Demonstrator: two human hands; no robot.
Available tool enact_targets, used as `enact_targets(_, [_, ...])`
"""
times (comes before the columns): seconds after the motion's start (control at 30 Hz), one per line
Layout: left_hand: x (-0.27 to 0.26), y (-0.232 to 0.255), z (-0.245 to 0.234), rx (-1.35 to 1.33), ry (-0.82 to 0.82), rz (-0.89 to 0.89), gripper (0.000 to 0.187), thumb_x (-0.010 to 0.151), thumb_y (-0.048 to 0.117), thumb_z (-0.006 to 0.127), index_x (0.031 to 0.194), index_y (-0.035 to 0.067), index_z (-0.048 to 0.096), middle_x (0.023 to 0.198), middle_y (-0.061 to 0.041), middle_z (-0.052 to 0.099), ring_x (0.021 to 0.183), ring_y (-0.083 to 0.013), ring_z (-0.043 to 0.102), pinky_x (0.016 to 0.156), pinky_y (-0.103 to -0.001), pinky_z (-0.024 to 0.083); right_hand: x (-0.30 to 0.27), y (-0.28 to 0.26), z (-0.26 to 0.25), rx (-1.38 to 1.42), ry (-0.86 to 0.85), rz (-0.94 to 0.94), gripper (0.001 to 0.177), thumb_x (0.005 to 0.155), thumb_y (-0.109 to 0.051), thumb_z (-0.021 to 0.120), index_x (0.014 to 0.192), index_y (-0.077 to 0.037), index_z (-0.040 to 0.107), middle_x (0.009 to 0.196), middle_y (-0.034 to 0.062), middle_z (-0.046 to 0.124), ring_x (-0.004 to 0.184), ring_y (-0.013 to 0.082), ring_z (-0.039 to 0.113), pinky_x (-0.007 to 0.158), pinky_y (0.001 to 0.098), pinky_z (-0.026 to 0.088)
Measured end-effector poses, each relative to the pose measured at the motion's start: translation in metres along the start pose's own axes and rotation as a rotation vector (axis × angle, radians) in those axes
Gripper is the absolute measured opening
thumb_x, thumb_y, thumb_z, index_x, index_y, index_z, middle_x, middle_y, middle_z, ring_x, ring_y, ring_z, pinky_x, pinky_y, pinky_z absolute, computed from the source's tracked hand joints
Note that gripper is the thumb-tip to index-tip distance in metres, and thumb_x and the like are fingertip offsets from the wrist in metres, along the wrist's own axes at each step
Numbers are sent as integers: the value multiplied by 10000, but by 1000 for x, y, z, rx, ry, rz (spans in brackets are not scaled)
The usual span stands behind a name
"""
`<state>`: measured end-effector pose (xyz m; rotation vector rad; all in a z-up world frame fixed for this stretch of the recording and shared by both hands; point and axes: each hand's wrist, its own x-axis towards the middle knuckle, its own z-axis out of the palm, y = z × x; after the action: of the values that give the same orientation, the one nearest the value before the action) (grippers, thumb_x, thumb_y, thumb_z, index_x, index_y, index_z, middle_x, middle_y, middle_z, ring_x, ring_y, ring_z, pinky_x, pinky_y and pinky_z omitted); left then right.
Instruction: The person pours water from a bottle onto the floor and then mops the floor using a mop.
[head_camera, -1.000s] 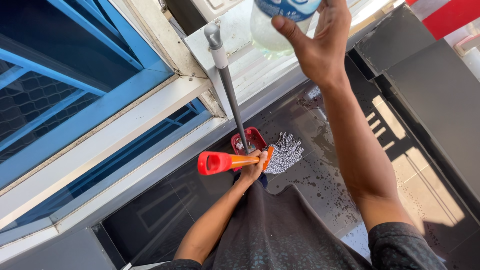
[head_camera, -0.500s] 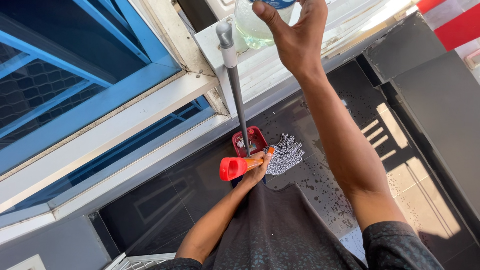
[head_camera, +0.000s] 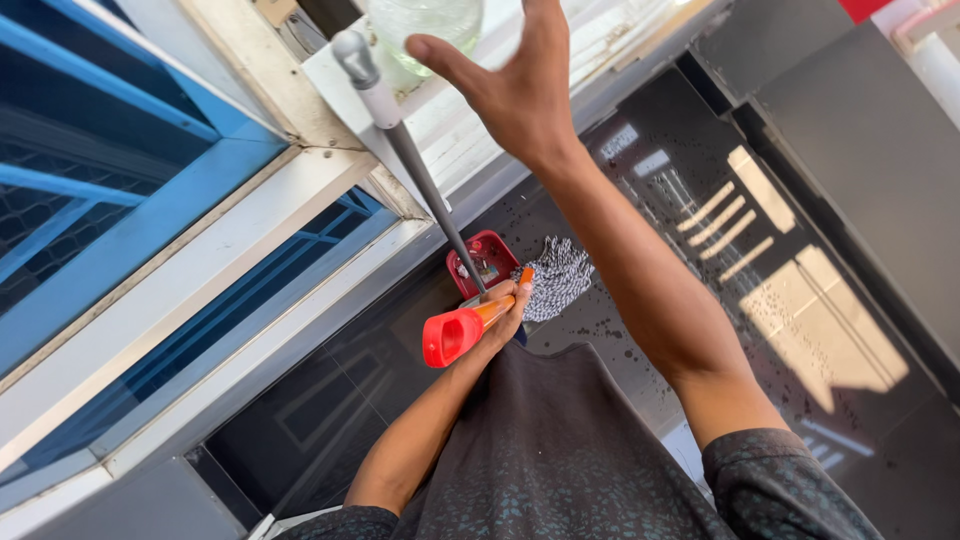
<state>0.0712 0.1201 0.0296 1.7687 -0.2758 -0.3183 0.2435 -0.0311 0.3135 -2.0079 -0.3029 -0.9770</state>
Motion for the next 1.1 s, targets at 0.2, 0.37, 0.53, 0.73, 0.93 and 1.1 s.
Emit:
enact_targets(0.2, [7,37,8,-196,-84,54,295,932,220,762,762,38,604,716,-75,599,654,-137,522,596,-335,452,-184,22,-20,260,371,510,310,1131,-215,382,1222,-16,602,1113,76,673,982,144,614,897,337,486])
enact_targets(0.37, [15,31,27,182,-184,377,159,909,130,714,855,4,633,838,-147,668,813,-313,652,704,-399,503,-300,-18,-45,154,350,692,352,1079,-236,390,1220,1,608,1235,116,629,1210,208,599,1048,347,469])
enact_targets(0.53, [6,-2,80,76,-479,96,109,905,136,674,879,30,673,859,-115,709,813,-290,702,699,-408,540,-304,-74,-85,166,118,431,469,923,-154,682,1284,16,436,1258,165,537,1234,232,522,1093,359,390])
enact_targets(0.73, [-8,-61,121,444,-560,337,338,818,171,795,1068,9,634,992,-180,678,988,-387,622,843,-448,507,-352,-57,-93,353,482,865,212,1128,-238,567,1036,-50,531,992,46,608,992,120,579,974,302,465])
enact_targets(0.93, [-26,-100,155,180,-716,-285,562,893,231,733,1343,-19,506,1186,-198,689,1094,-275,694,909,-384,540,-354,-72,-149,257,617,636,256,1127,-286,569,977,-88,506,889,8,518,849,103,510,932,329,489])
enact_targets(1.1, [-39,-19,204,101,-692,-89,616,957,332,681,1462,17,523,1204,-176,724,1132,-238,696,951,-360,545,-338,-84,-234,197,762,421,278,1126,-358,534,986,-118,534,833,14,528,733,118,514,755,309,467])
